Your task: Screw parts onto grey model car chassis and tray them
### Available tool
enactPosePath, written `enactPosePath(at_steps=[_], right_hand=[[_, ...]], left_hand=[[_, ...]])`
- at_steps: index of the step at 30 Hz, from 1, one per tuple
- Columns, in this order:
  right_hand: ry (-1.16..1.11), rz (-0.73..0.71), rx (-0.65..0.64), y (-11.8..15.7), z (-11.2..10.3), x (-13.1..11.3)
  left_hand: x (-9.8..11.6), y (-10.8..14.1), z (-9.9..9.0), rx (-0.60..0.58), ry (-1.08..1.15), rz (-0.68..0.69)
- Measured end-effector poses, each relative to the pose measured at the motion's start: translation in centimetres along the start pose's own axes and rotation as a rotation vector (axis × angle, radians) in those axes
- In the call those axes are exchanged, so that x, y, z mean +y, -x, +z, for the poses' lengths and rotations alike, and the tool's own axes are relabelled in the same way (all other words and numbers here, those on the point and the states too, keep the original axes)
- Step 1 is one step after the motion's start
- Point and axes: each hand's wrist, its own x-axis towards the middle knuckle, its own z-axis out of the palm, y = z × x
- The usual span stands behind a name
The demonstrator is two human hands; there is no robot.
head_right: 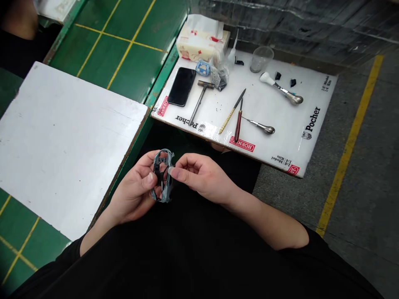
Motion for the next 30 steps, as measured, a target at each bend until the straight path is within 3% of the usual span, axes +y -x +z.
enactPosePath(at_steps=[7, 11, 24, 30], right_hand=[[-0.038, -0.065, -0.022, -0.2, 0.0, 0.5], [0.045, -0.057, 0.027, -0.2, 0.3, -0.2], [0.034, -0.091, 0.042, -0.3, -0.5, -0.8], [0.129, -0.101, 0.078, 0.6, -0.1, -1.8]], left_hand=[[-0.2, 0.1, 0.0, 0.019, 0.029, -0.063], [-0.3, 0.1, 0.1, 0.045, 0.0, -0.053], [-0.7, 0.1, -0.5, -0.006, -0.021, -0.078], [-1.1, 0.1, -0.7, -0.005, -0.106, 0.102]])
